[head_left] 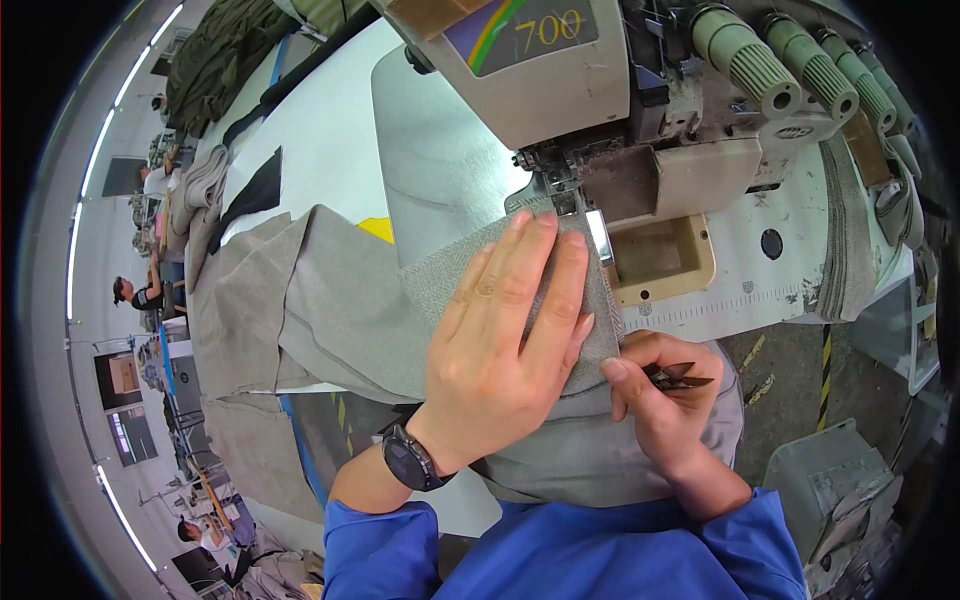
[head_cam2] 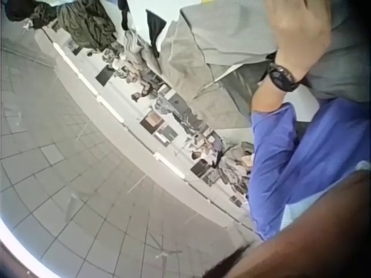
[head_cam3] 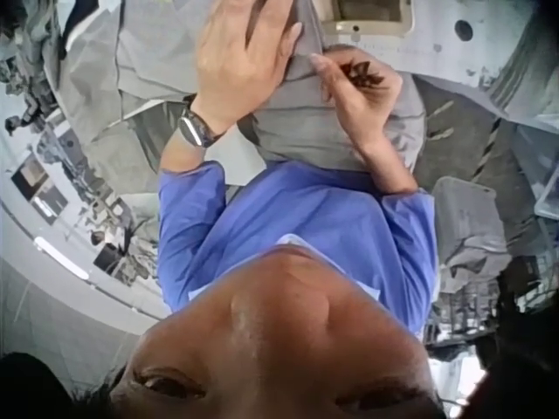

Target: Operate an industrial sewing machine to join and finish edges of multiple fabric pieces.

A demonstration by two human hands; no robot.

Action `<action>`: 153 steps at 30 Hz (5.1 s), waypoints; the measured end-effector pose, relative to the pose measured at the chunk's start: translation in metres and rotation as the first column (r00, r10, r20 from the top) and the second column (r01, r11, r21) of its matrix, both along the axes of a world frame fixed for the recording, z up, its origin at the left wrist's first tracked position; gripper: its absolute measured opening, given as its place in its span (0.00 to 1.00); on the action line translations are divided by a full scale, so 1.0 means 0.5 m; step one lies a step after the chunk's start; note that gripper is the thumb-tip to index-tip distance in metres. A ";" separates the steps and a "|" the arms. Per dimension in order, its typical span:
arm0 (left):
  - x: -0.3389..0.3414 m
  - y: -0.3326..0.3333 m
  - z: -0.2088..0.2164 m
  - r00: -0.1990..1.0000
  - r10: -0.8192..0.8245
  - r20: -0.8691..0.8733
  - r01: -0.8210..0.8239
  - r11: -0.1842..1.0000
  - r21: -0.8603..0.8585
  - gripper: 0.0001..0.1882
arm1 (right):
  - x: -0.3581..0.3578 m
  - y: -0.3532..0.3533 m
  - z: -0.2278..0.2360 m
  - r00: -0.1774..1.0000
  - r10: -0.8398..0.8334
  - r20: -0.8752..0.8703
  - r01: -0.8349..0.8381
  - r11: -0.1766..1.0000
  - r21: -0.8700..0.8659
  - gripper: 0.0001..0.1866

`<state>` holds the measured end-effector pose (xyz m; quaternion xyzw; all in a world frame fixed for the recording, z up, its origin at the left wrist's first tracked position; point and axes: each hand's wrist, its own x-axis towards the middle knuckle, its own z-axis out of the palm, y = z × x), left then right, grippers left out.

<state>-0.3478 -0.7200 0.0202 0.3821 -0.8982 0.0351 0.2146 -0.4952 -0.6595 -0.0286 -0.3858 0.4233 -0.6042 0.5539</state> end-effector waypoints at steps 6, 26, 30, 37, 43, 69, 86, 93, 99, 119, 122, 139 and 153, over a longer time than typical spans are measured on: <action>-0.006 -0.009 0.004 1.000 0.016 -0.021 -0.016 0.999 0.031 0.24 | 0.004 -0.008 0.002 0.998 0.001 0.057 -0.003 0.999 0.035 0.07; 0.088 0.143 -0.191 0.986 -0.135 -0.098 0.088 0.920 -0.383 0.23 | 0.022 -0.034 0.004 0.977 0.010 0.214 -0.020 0.999 0.044 0.10; 0.163 0.158 -0.219 0.988 0.061 0.139 -0.028 0.973 -0.230 0.22 | 0.025 -0.034 -0.004 0.978 -0.035 0.204 0.023 0.998 0.063 0.09; 0.138 0.166 -0.045 0.831 0.084 -0.550 0.099 0.951 0.294 0.14 | 0.015 -0.035 0.006 0.982 -0.028 0.184 0.014 0.997 0.077 0.09; 0.113 0.131 0.046 0.877 0.109 -0.469 0.107 0.906 0.410 0.10 | 0.015 -0.034 0.011 0.987 -0.018 0.160 -0.010 0.985 0.174 0.07; 0.064 0.121 0.132 0.988 -0.135 0.069 0.104 0.935 0.338 0.26 | 0.011 0.005 -0.020 0.985 0.174 -0.007 -0.173 0.984 0.044 0.07; 0.022 0.058 0.024 0.986 -0.166 -0.017 0.166 0.986 -0.010 0.12 | 0.016 -0.016 0.001 0.954 0.220 0.205 -0.214 0.976 -0.048 0.05; 0.016 0.029 0.019 0.984 -0.173 -0.036 0.173 0.985 -0.015 0.12 | 0.015 -0.032 -0.003 0.968 0.204 0.148 -0.206 0.978 0.004 0.04; 0.016 -0.001 0.013 0.979 -0.184 -0.082 0.183 0.983 -0.019 0.13 | 0.011 -0.044 0.000 0.969 0.185 0.164 -0.188 0.982 0.008 0.06; 0.002 -0.011 0.003 0.997 -0.058 -0.047 0.051 0.990 -0.130 0.19 | 0.022 -0.060 -0.001 0.987 0.124 0.100 -0.121 0.992 -0.036 0.05; 0.005 -0.011 0.005 0.998 -0.062 -0.029 0.059 0.994 -0.095 0.23 | 0.022 -0.064 -0.003 0.991 0.125 0.056 -0.120 0.990 -0.079 0.05; 0.043 -0.019 0.029 0.955 -0.279 -0.101 0.282 0.959 0.012 0.17 | 0.020 -0.062 0.005 0.998 0.059 -0.031 -0.061 0.996 -0.072 0.02; 0.036 -0.039 0.015 0.976 -0.207 0.073 0.215 0.968 -0.130 0.16 | 0.025 -0.064 0.006 0.984 0.019 0.176 -0.016 1.000 -0.018 0.04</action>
